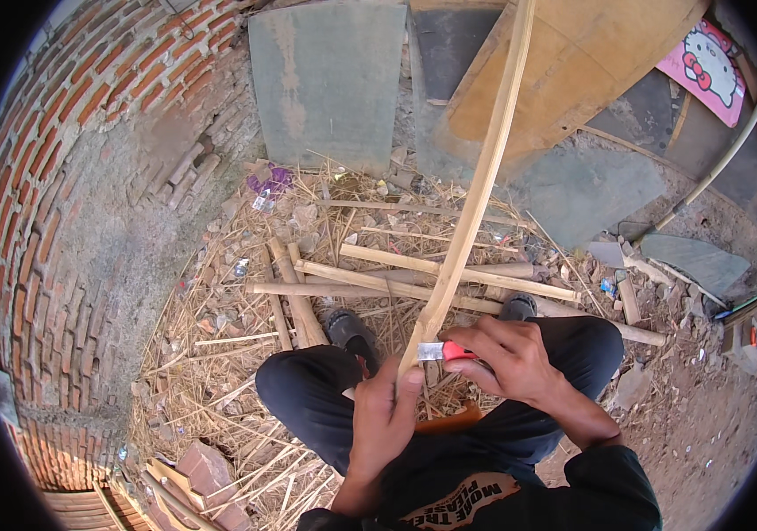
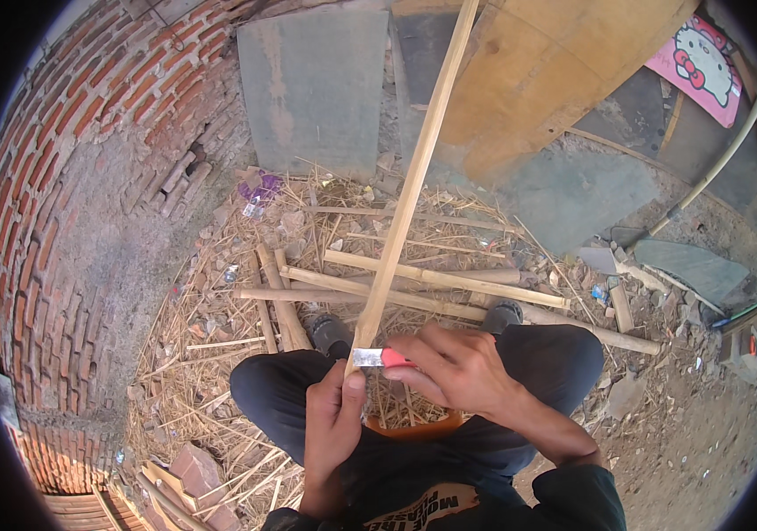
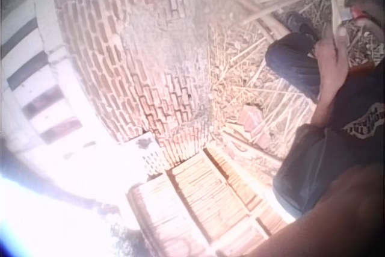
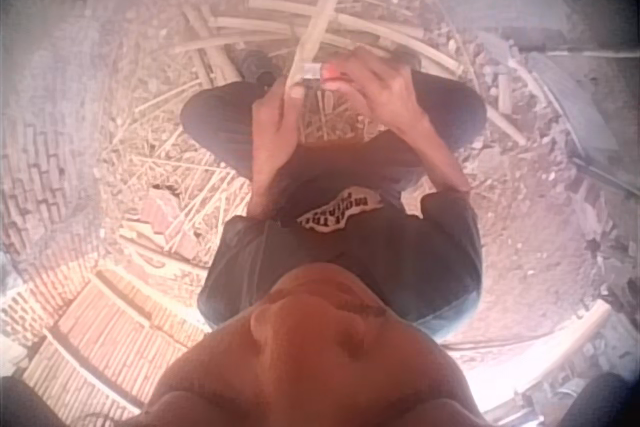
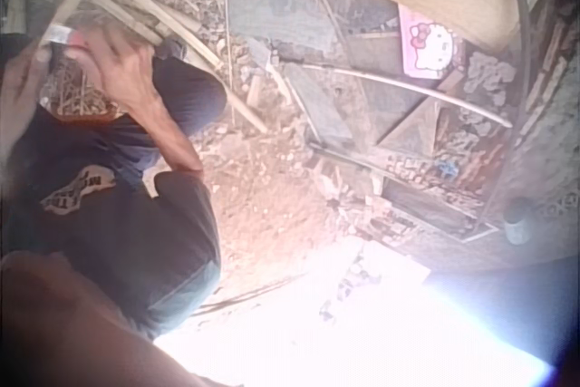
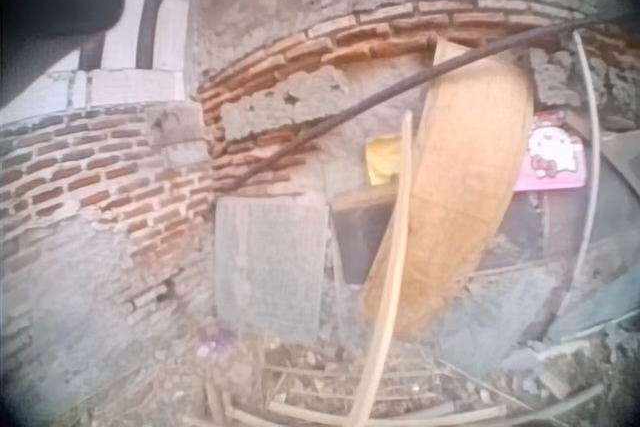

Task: The person sits on the ground and uses a utility knife to shave thin strips from a long wooden stick. They hold the stick with one hand and scrape the blade along its length to remove material, creating wood shavings.

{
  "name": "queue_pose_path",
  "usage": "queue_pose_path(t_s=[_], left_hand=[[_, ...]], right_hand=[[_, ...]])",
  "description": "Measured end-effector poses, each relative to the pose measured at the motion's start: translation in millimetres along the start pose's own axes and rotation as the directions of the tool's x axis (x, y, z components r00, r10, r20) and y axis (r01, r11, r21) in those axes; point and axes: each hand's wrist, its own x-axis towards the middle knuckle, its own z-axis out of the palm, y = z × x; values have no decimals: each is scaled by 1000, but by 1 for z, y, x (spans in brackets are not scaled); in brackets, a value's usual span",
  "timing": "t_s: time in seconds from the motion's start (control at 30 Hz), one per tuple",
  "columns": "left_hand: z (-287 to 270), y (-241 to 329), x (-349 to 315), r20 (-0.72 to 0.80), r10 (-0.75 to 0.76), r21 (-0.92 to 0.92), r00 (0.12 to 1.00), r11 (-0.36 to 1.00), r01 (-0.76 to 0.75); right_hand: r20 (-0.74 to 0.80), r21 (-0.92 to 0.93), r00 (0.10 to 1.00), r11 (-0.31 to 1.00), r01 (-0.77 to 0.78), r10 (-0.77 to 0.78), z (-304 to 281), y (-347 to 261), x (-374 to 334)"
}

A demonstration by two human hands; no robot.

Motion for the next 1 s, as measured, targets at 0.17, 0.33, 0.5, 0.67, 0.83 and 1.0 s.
queue_pose_path(t_s=[0.17,0.33,0.5,0.67,0.83,1.0], left_hand=[[-2,-5,1,36,52,87,998,995,-55],[3,-1,4,-2,67,101,998,993,-66],[6,1,4,-19,69,123,997,990,-66],[7,0,4,-19,78,158,997,985,-74],[9,-1,5,-26,79,179,997,981,-73],[9,2,3,-17,47,186,999,982,-43]], right_hand=[[-2,-42,1000,999,28,-28,7,-4,-3],[-17,-107,999,994,28,-30,9,-8,-1],[-14,-154,999,988,30,-33,6,-12,2],[-26,-170,999,985,27,-32,5,-8,3],[-41,-195,998,980,30,-39,4,-8,5],[-86,-208,995,977,40,-59,4,-5,5]])
